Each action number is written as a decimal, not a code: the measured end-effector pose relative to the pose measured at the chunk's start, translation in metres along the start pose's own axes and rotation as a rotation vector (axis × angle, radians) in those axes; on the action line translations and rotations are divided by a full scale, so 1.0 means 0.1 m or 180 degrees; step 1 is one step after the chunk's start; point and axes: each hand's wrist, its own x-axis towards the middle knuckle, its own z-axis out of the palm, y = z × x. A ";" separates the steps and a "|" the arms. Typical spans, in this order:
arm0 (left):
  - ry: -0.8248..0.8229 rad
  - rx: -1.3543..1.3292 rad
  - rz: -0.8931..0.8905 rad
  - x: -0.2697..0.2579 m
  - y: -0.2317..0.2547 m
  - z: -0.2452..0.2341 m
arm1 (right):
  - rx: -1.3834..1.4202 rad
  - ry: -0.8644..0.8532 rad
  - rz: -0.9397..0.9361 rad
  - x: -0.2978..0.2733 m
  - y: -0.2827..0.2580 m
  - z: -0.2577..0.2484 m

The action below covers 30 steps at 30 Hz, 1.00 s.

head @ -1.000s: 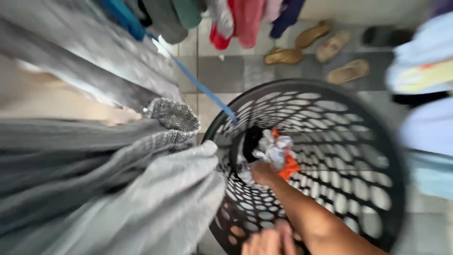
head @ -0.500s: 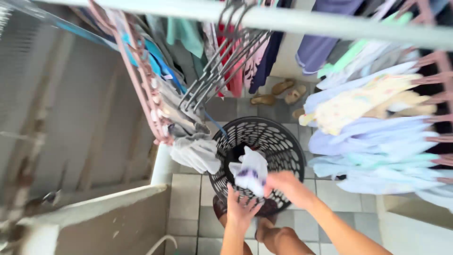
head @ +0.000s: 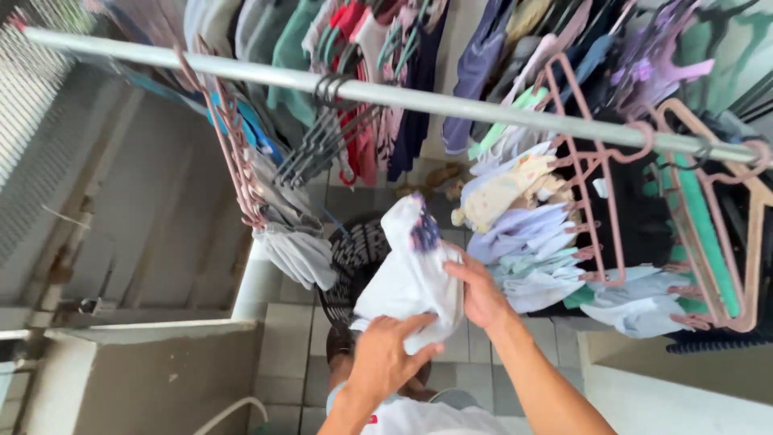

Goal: The person is hanging clothes on a drying rack.

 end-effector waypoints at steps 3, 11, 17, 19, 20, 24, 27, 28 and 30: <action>0.0600 0.0403 -0.0727 0.06 -0.09 -0.20 | -0.0200 -0.0162 -0.0528 0.04 -0.16 0.07; 0.1282 -0.0929 -0.0233 0.73 0.37 -1.15 | -0.1064 -0.0260 -0.0543 0.14 -0.31 0.55; 0.1004 -0.1540 -0.0239 1.06 -0.28 -0.90 | -0.2330 -0.0238 -0.0678 0.17 -0.43 0.75; 0.0895 -0.2950 -0.0331 1.12 -0.58 -0.81 | -0.1103 -0.0469 -0.0900 0.27 -0.35 0.52; 0.0887 -0.2957 -0.0335 1.11 -0.62 -0.91 | -0.1106 -0.0460 -0.0897 0.24 -0.43 0.69; 0.0825 -0.3978 -0.0673 1.05 -0.72 -1.23 | -0.0811 -0.0015 -0.1074 0.22 -0.58 0.92; 0.0972 -0.3377 -0.0615 0.94 -0.63 -1.48 | -0.0922 -0.0127 -0.1194 0.29 -0.54 0.85; 0.1018 -0.2767 -0.0581 0.92 -0.57 -1.57 | -0.0890 -0.0089 -0.1232 0.33 -0.54 0.83; 0.1158 -0.1722 -0.0287 0.77 -0.33 -1.75 | -0.0835 -0.0032 -0.1195 0.36 -0.58 0.96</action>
